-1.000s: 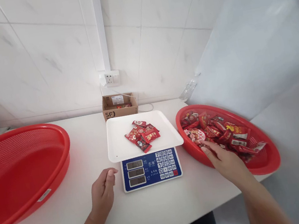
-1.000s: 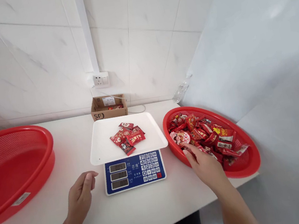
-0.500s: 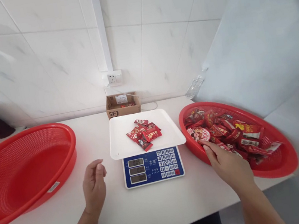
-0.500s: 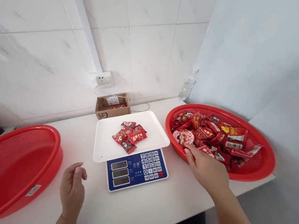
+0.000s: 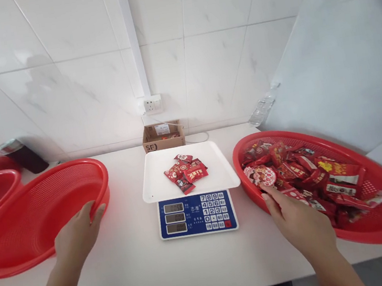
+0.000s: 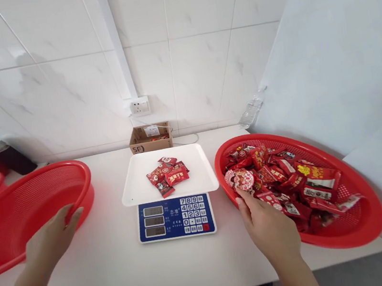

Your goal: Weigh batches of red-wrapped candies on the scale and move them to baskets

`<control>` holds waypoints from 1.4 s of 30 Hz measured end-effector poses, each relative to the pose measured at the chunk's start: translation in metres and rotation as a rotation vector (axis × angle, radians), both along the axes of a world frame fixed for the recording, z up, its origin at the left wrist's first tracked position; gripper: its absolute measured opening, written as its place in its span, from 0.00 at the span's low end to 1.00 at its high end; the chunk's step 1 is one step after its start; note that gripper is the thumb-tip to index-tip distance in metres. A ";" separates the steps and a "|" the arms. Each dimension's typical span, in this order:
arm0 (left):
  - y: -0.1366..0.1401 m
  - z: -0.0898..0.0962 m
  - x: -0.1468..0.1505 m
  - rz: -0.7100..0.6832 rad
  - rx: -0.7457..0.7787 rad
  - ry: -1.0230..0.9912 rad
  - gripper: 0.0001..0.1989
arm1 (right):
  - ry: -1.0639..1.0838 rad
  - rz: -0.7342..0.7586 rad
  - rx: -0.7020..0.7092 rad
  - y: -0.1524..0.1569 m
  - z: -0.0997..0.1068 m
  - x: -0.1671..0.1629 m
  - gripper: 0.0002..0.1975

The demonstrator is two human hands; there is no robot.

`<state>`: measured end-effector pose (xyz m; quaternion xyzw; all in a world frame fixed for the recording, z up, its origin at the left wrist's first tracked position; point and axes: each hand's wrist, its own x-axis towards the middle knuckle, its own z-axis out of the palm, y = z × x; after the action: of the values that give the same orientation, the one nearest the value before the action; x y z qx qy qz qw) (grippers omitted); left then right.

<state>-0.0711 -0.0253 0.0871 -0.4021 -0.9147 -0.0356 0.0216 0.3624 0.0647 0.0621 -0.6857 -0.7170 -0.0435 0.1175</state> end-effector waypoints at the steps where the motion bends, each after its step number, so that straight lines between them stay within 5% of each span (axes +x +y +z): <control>1: 0.001 0.000 0.007 -0.028 0.005 -0.001 0.29 | 0.004 0.005 0.004 0.000 -0.001 0.001 0.23; 8: 0.025 -0.002 0.047 -0.192 0.089 -0.014 0.30 | 0.013 0.014 0.006 0.000 -0.002 0.003 0.23; 14: 0.059 -0.003 0.090 -0.662 0.293 -0.035 0.29 | 0.027 0.018 -0.007 0.000 0.002 0.002 0.22; 17: 0.081 0.004 0.119 -0.884 0.251 -0.178 0.28 | 0.036 0.030 0.007 0.000 0.002 0.002 0.22; 22: 0.119 0.010 0.151 -1.032 0.099 -0.199 0.32 | 0.040 0.027 -0.020 0.000 0.002 0.002 0.22; 27: 0.142 0.001 0.157 -1.045 0.028 -0.131 0.31 | 0.040 0.071 -0.010 0.000 0.005 0.003 0.23; 34: 0.156 0.001 0.147 -1.037 0.123 -0.127 0.18 | 0.039 0.092 0.036 -0.001 0.003 0.005 0.22; 42: 0.161 0.014 0.130 -0.885 0.306 -0.258 0.20 | 0.052 0.101 0.024 -0.001 0.003 0.005 0.23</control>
<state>0.0588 0.1355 0.1006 -0.7371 -0.6353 -0.2250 -0.0501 0.3669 0.0636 0.0653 -0.6480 -0.7470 -0.0280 0.1463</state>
